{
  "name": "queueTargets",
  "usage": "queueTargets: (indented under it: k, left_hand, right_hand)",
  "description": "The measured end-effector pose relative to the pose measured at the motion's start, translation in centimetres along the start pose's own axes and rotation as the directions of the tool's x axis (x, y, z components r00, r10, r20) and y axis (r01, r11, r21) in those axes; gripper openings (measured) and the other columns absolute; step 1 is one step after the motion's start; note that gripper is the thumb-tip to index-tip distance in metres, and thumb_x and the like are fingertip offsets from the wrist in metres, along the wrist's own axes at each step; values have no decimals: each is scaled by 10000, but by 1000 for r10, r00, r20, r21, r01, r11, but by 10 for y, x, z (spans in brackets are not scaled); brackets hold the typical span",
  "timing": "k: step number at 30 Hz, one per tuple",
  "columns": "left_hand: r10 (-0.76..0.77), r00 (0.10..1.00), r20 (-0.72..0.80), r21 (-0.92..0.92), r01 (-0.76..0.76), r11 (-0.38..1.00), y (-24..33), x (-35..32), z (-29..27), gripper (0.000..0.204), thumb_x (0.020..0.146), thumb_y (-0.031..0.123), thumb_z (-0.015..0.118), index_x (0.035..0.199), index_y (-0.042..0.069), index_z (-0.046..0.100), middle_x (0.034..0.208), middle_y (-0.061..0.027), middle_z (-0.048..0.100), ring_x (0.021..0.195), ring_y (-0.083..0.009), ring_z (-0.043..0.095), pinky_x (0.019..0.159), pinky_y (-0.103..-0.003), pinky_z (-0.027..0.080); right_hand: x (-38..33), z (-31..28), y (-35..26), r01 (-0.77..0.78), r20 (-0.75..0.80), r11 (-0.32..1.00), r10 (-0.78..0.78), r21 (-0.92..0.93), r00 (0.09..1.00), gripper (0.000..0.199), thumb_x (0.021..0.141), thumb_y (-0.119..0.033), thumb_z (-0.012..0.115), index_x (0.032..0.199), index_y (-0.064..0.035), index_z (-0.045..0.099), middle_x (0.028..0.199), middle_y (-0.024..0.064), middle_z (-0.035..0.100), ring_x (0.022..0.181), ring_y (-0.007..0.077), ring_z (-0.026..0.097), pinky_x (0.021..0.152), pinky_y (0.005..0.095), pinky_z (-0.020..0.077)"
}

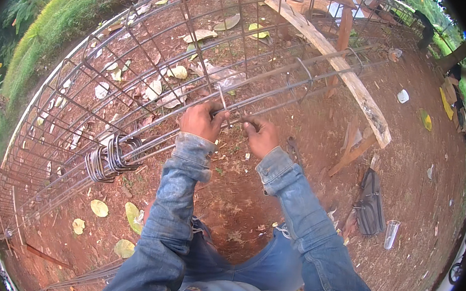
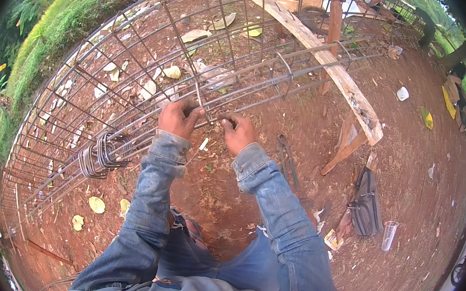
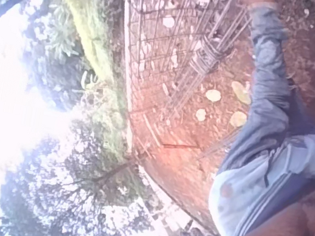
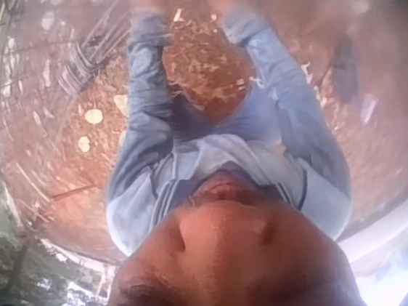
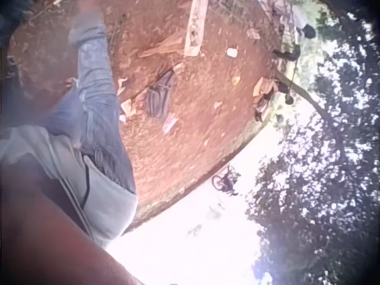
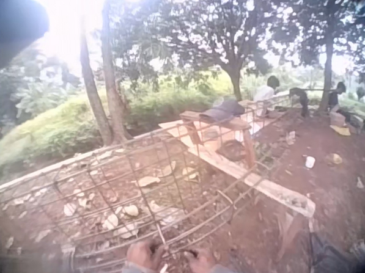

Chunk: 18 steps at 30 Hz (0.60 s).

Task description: The person assembles a cylindrical metal mesh structure by tying wire ties around intersecting rods using pliers. They repeatedly wrap, twist, and tighten the ties to secure the mesh sections together.

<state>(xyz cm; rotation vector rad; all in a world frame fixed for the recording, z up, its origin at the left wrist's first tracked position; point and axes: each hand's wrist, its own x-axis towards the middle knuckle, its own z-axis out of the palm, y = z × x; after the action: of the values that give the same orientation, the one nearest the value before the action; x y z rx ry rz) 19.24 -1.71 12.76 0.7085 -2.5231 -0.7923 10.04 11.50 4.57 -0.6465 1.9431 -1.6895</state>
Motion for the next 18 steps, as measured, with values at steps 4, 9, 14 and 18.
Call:
queueTargets:
  k: [4,9,14,18]
  left_hand:
    - [44,998,-40,8,-44,999,-1,1,3,247,738,225,709,835,2,669,702,-137,659,637,-230,643,608,-327,489]
    - [13,1000,-20,-46,-14,999,-1,2,7,236,732,206,714,818,-7,661,661,-120,645,586,-190,620,570,-298,479]
    - [-30,999,-19,-119,28,993,-2,1,7,240,727,172,729,830,-29,647,688,-124,656,613,-163,628,560,-285,484]
    - [-80,995,-58,-178,68,982,1,1,7,277,703,121,754,899,-26,625,715,-125,663,646,-150,637,584,-261,486]
  right_hand:
    - [11,10,-13,150,46,988,-151,24,987,155,832,-30,548,945,-4,651,934,116,633,870,187,600,773,310,465]
    - [20,14,-17,220,85,968,-231,119,969,139,820,6,549,920,25,644,913,100,610,852,178,586,762,304,465]
    - [29,16,-15,205,96,970,-219,133,971,115,806,-12,592,898,27,649,877,88,612,809,159,584,722,299,471]
    - [31,19,-11,183,87,963,-203,197,975,113,804,-53,625,885,19,658,838,88,617,786,160,592,706,295,473]
